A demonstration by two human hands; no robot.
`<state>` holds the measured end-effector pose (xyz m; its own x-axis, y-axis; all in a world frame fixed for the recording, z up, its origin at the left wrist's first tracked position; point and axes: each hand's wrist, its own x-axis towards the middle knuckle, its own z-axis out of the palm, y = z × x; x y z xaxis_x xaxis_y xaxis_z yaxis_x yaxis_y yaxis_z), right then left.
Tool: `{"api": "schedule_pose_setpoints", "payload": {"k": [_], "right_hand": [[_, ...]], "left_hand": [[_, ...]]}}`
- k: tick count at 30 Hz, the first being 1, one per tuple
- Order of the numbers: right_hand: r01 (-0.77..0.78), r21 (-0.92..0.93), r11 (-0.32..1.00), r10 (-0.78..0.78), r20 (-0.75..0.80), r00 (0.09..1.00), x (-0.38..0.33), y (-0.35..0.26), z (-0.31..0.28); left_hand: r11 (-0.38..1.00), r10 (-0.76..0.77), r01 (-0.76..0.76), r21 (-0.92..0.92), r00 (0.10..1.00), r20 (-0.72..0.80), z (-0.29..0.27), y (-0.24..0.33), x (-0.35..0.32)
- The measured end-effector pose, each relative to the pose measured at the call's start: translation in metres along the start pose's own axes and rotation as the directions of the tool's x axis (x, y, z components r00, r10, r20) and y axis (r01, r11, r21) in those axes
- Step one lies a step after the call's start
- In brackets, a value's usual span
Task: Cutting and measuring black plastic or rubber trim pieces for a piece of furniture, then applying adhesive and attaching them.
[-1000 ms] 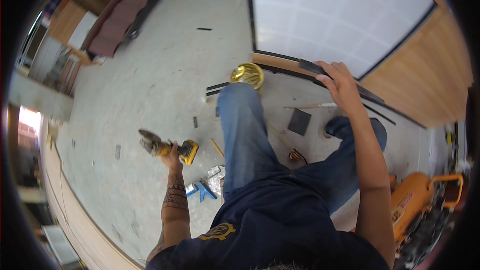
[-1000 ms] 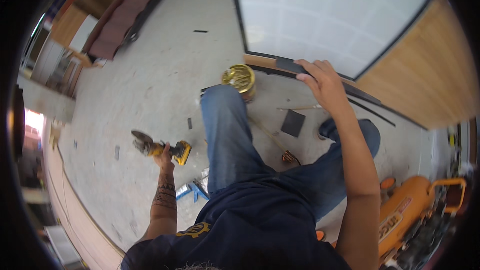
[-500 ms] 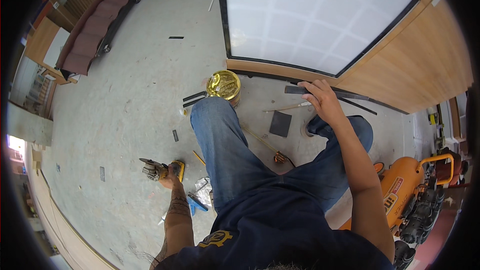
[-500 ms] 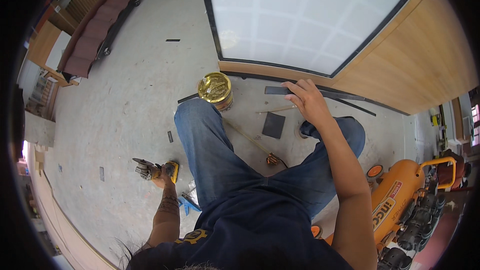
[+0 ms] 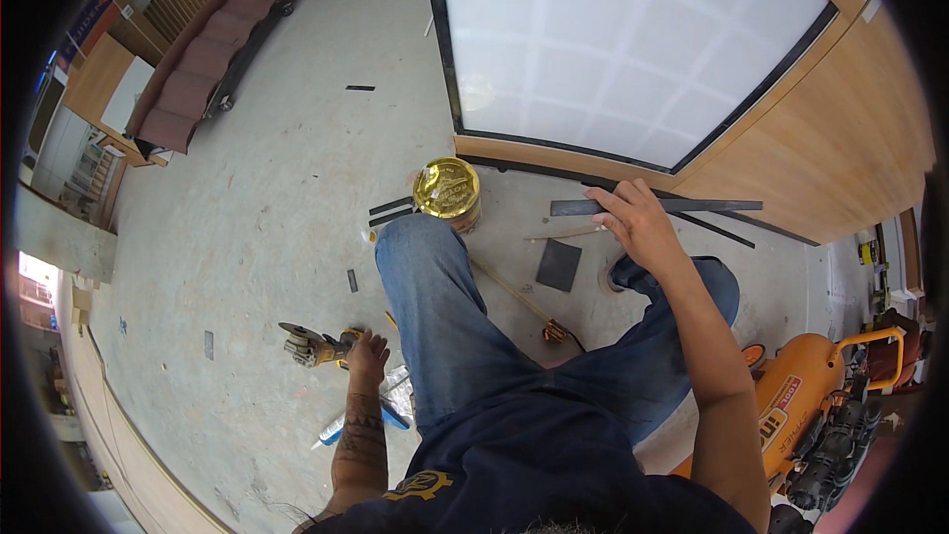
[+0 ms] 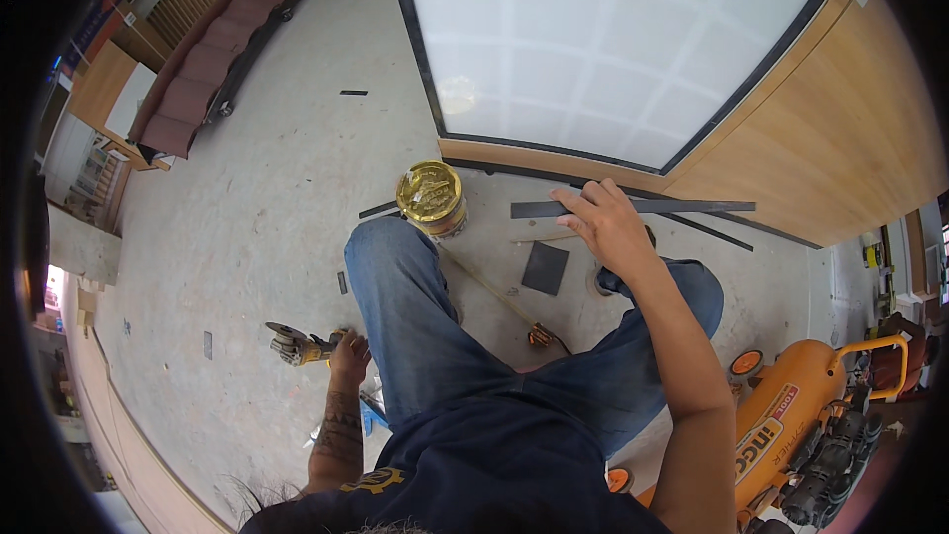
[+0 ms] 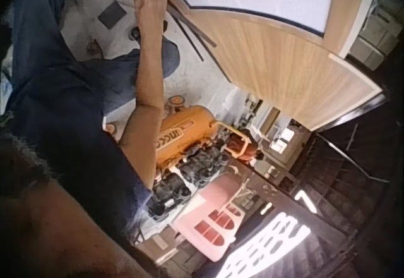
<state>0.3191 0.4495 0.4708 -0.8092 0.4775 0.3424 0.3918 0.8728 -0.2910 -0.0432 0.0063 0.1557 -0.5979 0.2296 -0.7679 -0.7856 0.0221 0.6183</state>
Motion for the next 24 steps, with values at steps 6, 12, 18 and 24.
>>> {"api": "schedule_pose_setpoints", "payload": {"k": [6, 12, 18, 24], "right_hand": [[0.074, -0.038, 0.997, -0.075, -0.034, 0.997, 0.01, -0.004, -0.015], [0.08, 0.106, 0.991, -0.068, -0.117, 0.991, 0.019, -0.008, -0.017], [0.051, 0.181, 0.982, -0.022, -0.159, 0.987, 0.017, 0.001, -0.013], [-0.04, 0.22, 0.975, 0.075, -0.152, 0.985, 0.014, 0.017, -0.002]], "left_hand": [[0.509, 0.756, -0.808, 0.297, 0.585, 0.295, 0.165, 0.105, -0.143], [-0.166, 0.536, -0.984, 0.061, -0.038, 0.843, 0.318, 0.181, -0.275], [-0.295, 0.013, -0.952, -0.082, -0.09, 0.996, 0.414, 0.185, -0.3], [-0.229, -0.063, -0.973, 0.016, 0.032, 0.998, 0.444, 0.183, -0.275]]}}
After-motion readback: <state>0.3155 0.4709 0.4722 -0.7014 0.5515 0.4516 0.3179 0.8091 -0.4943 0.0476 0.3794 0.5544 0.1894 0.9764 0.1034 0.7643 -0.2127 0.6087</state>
